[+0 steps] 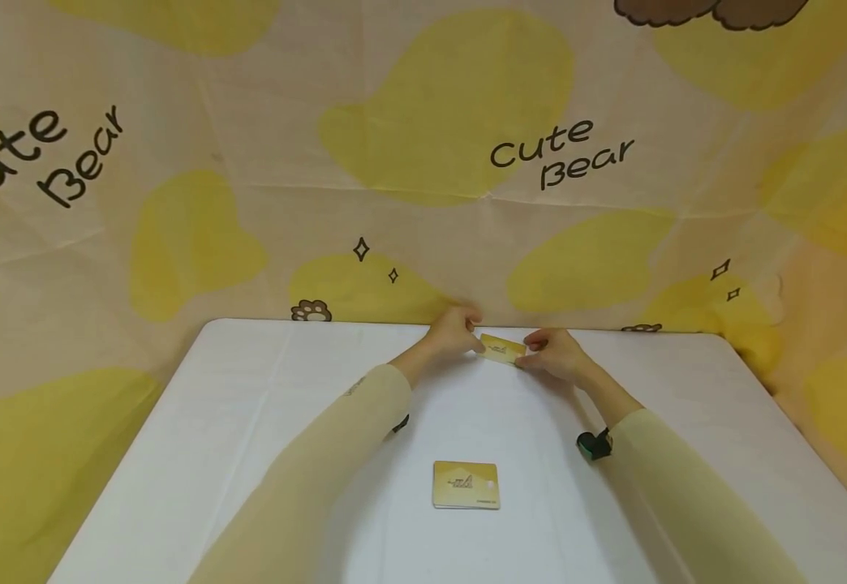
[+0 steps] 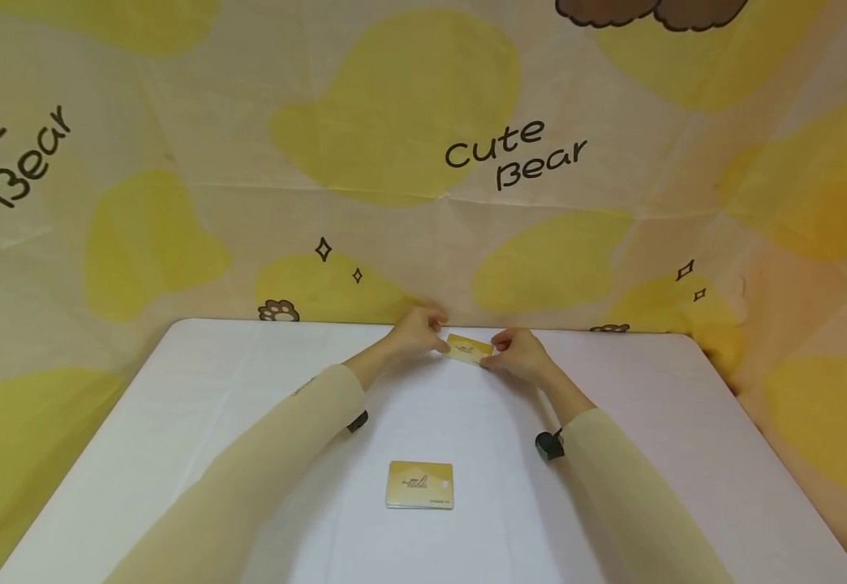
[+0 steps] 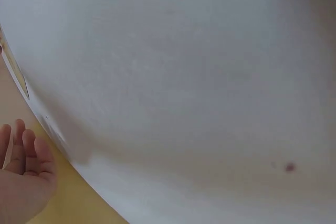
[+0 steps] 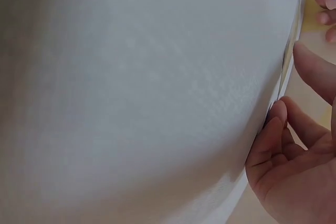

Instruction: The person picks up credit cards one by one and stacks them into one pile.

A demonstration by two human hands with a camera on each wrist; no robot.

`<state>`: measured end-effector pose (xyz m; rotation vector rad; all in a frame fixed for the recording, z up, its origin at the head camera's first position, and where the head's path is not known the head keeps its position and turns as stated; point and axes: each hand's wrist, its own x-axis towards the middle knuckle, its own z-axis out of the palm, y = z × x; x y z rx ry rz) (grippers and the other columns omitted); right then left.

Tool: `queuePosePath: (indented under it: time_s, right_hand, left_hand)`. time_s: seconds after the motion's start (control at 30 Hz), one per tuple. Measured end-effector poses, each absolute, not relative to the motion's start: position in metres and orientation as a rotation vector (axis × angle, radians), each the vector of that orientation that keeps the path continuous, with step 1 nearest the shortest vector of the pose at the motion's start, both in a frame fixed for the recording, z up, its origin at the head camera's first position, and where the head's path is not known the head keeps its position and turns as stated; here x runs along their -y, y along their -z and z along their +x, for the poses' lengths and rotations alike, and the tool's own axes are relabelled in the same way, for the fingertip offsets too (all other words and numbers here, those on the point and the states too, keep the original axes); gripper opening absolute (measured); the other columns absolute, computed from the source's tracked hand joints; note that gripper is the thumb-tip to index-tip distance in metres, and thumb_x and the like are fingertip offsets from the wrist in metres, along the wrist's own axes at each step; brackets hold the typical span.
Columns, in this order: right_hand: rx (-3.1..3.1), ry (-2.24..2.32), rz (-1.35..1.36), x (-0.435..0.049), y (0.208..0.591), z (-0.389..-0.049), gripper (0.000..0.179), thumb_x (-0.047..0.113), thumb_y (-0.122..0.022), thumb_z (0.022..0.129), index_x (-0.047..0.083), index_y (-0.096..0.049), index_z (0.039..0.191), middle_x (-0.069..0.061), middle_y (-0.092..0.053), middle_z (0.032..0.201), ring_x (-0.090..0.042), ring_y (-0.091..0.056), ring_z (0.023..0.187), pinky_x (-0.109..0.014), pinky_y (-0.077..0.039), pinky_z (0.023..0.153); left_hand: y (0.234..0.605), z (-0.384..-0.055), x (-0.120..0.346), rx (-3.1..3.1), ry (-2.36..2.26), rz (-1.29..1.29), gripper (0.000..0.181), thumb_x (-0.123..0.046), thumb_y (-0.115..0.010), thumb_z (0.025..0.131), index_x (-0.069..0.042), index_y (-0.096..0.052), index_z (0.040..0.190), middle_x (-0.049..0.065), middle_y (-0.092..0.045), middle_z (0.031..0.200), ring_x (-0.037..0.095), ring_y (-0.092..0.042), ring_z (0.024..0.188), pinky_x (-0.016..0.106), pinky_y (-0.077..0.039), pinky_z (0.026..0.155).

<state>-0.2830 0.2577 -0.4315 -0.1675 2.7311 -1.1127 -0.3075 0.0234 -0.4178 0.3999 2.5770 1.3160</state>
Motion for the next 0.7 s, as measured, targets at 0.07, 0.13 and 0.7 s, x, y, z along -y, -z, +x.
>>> queuePosePath:
  time_s: [0.07, 0.13, 0.7]
  right_hand:
    - [-2.747, 1.082, -0.202, -0.2567, 0.4309, -0.2828, 0.055, 0.019, -0.087, 0.083, -0.010, -0.068, 0.126, -0.022, -0.068, 0.117, -0.032, -0.059, 0.106, -0.043, -0.047, 0.095]
    - [-2.755, 1.062, -0.230, -0.2555, 0.4305, -0.2833, 0.054, 0.017, -0.088, 0.083, -0.010, -0.068, 0.125, -0.022, -0.068, 0.115, -0.033, -0.060, 0.107, -0.045, -0.047, 0.096]
    - [-2.693, 1.118, -0.217, -0.2542, 0.4281, -0.2804, 0.050, 0.006, -0.086, 0.084, -0.013, -0.061, 0.123, -0.019, -0.062, 0.108, -0.031, -0.055, 0.102, -0.039, -0.045, 0.092]
  left_hand:
    - [0.4187, -0.3084, -0.0250, -2.571, -1.296, 0.389, 0.065, 0.001, -0.085, 0.078, 0.001, -0.063, 0.140, 0.016, -0.065, 0.115, 0.018, -0.054, 0.095, 0.027, -0.047, 0.081]
    - [0.4192, -0.3094, -0.0261, -2.570, -1.274, 0.381, 0.066, 0.001, -0.085, 0.078, 0.001, -0.063, 0.141, 0.014, -0.065, 0.113, 0.018, -0.054, 0.094, 0.027, -0.047, 0.080]
    - [0.4270, -0.3104, -0.0287, -2.625, -1.079, 0.412, 0.058, -0.002, -0.088, 0.077, 0.000, -0.069, 0.132, 0.007, -0.065, 0.108, 0.019, -0.057, 0.096, 0.029, -0.049, 0.084]
